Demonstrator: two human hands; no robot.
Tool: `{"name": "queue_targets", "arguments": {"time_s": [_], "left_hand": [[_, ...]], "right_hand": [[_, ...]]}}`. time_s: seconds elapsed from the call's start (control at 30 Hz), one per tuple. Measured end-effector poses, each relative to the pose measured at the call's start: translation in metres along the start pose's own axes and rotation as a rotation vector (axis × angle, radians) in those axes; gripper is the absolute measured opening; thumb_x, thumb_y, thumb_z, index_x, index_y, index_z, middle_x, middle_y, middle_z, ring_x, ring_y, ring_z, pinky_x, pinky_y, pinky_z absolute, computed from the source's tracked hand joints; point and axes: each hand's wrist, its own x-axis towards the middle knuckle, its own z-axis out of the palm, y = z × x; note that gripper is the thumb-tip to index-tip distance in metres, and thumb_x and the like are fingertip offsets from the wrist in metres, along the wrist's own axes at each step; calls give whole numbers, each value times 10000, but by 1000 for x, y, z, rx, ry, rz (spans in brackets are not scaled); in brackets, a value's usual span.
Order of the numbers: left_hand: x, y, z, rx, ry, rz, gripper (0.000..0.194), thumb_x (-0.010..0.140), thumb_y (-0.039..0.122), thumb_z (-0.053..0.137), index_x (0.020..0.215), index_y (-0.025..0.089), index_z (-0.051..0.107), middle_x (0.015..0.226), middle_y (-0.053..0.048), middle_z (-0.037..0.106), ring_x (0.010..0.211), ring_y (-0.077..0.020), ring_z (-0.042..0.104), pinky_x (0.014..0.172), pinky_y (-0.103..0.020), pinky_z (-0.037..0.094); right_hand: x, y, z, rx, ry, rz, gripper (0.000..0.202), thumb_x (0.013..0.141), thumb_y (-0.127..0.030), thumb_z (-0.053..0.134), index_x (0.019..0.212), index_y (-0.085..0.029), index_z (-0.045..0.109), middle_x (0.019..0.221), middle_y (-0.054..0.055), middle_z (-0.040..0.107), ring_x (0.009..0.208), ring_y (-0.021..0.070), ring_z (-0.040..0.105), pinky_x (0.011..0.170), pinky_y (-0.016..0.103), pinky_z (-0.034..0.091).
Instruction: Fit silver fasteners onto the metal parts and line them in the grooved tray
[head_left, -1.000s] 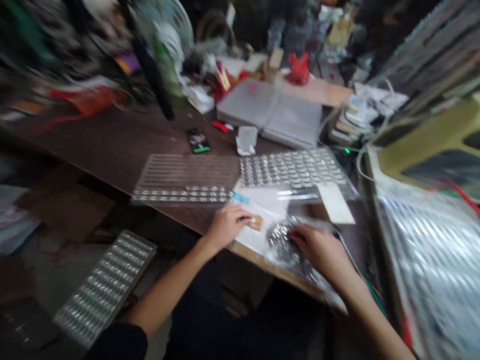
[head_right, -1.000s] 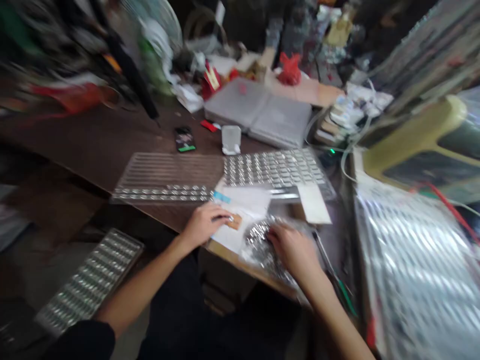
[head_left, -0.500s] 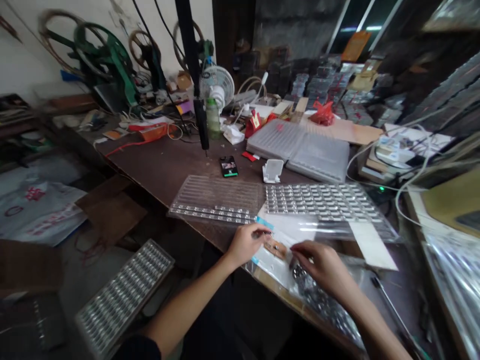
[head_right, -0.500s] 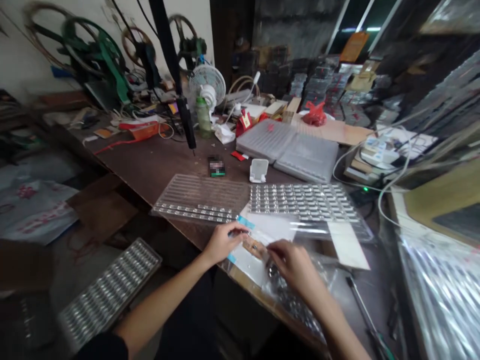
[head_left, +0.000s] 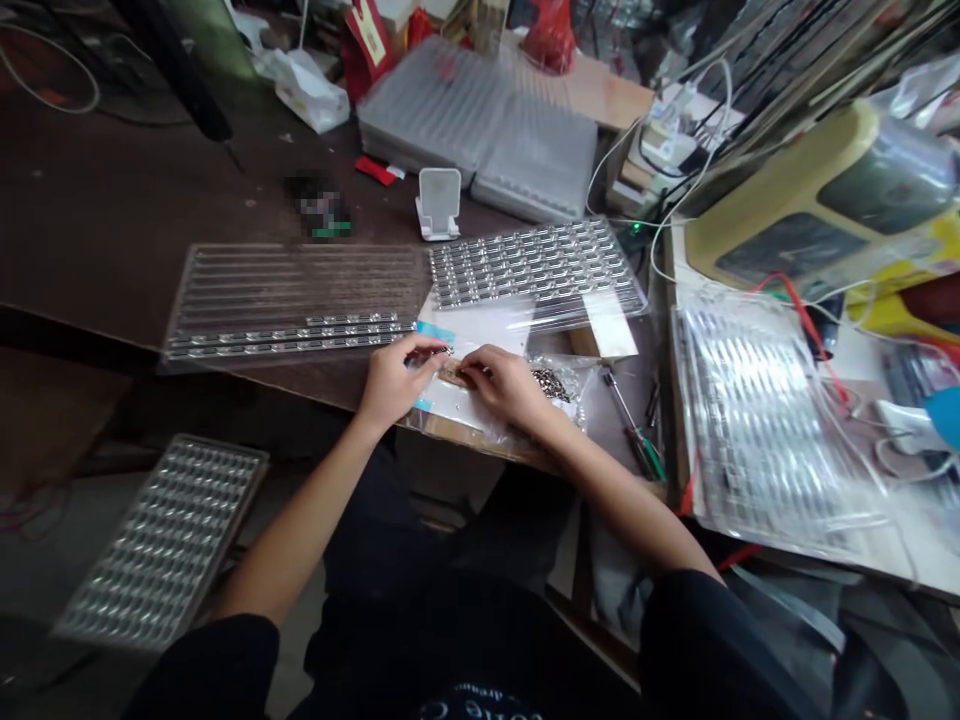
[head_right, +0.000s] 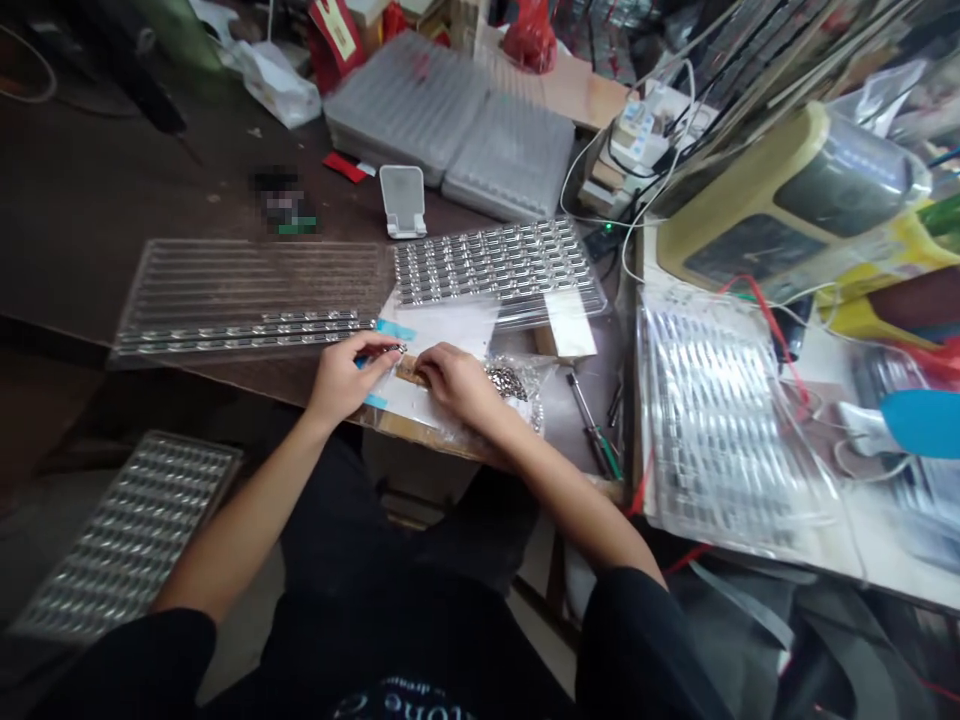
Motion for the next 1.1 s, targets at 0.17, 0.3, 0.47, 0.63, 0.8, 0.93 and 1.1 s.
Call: {"name": "queue_targets", "arguments": {"time_s": [0.17, 0.3, 0.47, 0.63, 0.8, 0.93, 1.1], "left_hand": [[0, -2, 0, 10, -10, 13, 213, 897, 366, 666, 984, 195, 760, 1011, -63, 780, 930, -214, 707, 867, -328, 536], [2, 1, 0, 19, -14, 30, 193, 900, 341, 669, 979, 191, 762, 992, -64, 779, 902, -210, 706, 838, -323, 539], [7, 14, 10, 95, 31, 53, 150, 894, 313, 681, 961, 207, 763, 989, -62, 781, 926, -221, 707, 862, -350, 538], [4, 19, 25, 118, -86, 90, 121, 855, 335, 744, 886, 220, 765, 904, -51, 774, 821, -212, 681, 774, -334, 538], [1, 13, 25, 102, -40, 34, 149, 876, 345, 713, 920, 208, 752, 932, -56, 768, 857, -210, 689, 798, -326, 531], [1, 11, 22, 47, 32, -10, 166, 890, 341, 690, 947, 191, 734, 989, -58, 769, 933, -212, 702, 853, -322, 524], [-1, 10, 22, 90, -1, 17, 128, 876, 312, 694, 933, 203, 730, 979, -49, 766, 935, -216, 697, 862, -329, 522]], "right_hand": [[-3, -16, 7, -419, -131, -38, 202, 1021, -153, 493, 1122, -155, 668, 1086, 140, 682, 981, 238, 626, 700, 300, 459], [-2, -22, 3, -456, -179, -49, 214, 1008, -123, 513, 1124, -143, 691, 1045, 133, 697, 963, 236, 648, 684, 299, 459], [-2, -6, -31, -98, -30, -94, 258, 994, -143, 537, 1155, -204, 729, 1117, 82, 728, 971, 187, 688, 822, 298, 523], [-16, 22, -72, 69, 339, 24, 284, 967, -230, 555, 1190, -199, 728, 1251, 109, 692, 844, 169, 686, 771, 342, 572], [-24, 30, -60, 38, 235, 37, 251, 951, -210, 561, 1094, -198, 766, 1110, 87, 745, 895, 196, 689, 795, 343, 537], [-18, 19, -40, -190, -4, 63, 188, 946, -227, 608, 965, -209, 794, 931, 69, 767, 832, 212, 674, 742, 343, 457], [-15, 10, -36, -314, -53, 155, 160, 928, -216, 640, 914, -193, 798, 889, 73, 758, 744, 193, 648, 651, 323, 377]]}}
